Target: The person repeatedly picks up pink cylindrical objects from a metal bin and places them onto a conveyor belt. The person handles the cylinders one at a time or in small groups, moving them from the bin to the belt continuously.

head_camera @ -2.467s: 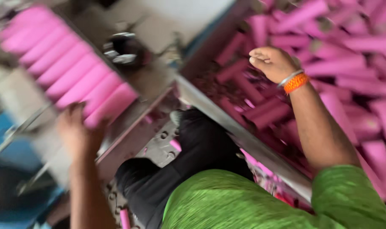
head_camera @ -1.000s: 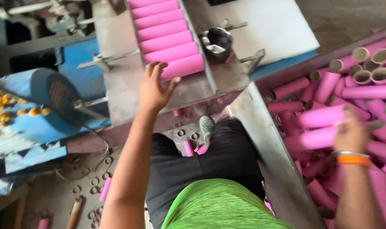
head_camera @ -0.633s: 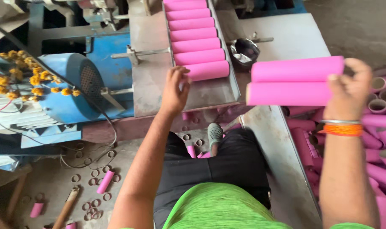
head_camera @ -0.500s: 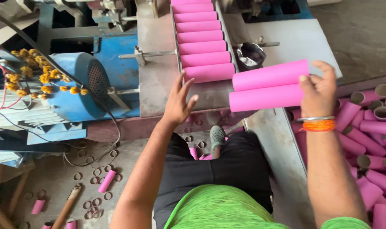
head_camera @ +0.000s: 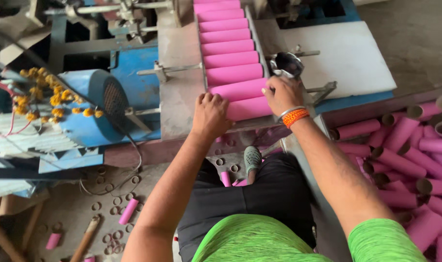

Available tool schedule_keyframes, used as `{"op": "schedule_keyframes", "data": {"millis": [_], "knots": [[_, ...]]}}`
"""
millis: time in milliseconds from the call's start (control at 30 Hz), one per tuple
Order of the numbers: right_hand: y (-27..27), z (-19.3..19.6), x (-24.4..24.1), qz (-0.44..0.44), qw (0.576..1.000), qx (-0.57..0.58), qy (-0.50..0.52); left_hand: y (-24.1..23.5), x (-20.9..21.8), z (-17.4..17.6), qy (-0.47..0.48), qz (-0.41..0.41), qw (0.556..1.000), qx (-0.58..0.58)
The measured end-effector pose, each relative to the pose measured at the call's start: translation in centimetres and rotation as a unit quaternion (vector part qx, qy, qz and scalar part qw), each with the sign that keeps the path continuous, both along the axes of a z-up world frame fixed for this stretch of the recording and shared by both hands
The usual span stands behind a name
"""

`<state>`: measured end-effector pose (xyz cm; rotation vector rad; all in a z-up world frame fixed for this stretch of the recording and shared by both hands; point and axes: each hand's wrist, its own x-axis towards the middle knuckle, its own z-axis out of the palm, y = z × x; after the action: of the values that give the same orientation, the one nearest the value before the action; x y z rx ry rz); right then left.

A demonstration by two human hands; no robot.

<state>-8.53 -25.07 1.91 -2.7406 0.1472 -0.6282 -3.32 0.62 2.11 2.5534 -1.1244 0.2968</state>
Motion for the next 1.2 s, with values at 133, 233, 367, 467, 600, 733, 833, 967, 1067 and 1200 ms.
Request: {"op": "schedule_keyframes", "data": {"millis": [133,233,367,467,600,733,833,967,1067,1200], "knots": [[-5.3,2.6,-5.8,-0.013,0.994,-0.042,-0.098,-1.7,0.6,-0.7,-0.068,0.023,0.995,0.074],[-11.5,3.1,-14.2,-0.074,0.993,0.039,-0.086,-2.1,2.1,-1.7,-0.07,-0.011,0.996,0.062],[-18.2,0.6,-28.9,-0.237,0.949,0.2,-0.051,-0.6,4.1,-2.3,-0.074,-0.083,0.994,0.013],[-21.2,-2.8,-40.7,-0.364,0.885,0.287,-0.055,0.0,4.4,-2.7,-0.058,-0.068,0.996,-0.018],[-21.0,-4.9,-53.5,-0.489,0.842,0.226,-0.03,1.4,6.2,-4.3,-0.074,-0.111,0.988,-0.072],[-19.3,-5.4,-56.5,-0.487,0.861,0.131,0.057,2.6,7.5,-7.2,0.033,-0.089,0.989,-0.11],[-20.3,-5.8,-53.8,-0.392,0.912,-0.064,0.098,3.3,8.6,-8.0,-0.066,-0.081,0.993,-0.048],[-22.8,-8.3,-48.5,-0.374,0.853,-0.113,0.345,3.7,9.1,-8.2,-0.151,-0.122,0.979,-0.055],[-22.7,-11.1,-46.6,-0.347,0.826,-0.171,0.41,3.9,8.9,-8.5,-0.162,-0.099,0.98,-0.06],[-22.8,-14.7,-46.0,-0.325,0.812,-0.093,0.476,3.9,8.9,-9.4,-0.135,-0.09,0.983,-0.089]]}}
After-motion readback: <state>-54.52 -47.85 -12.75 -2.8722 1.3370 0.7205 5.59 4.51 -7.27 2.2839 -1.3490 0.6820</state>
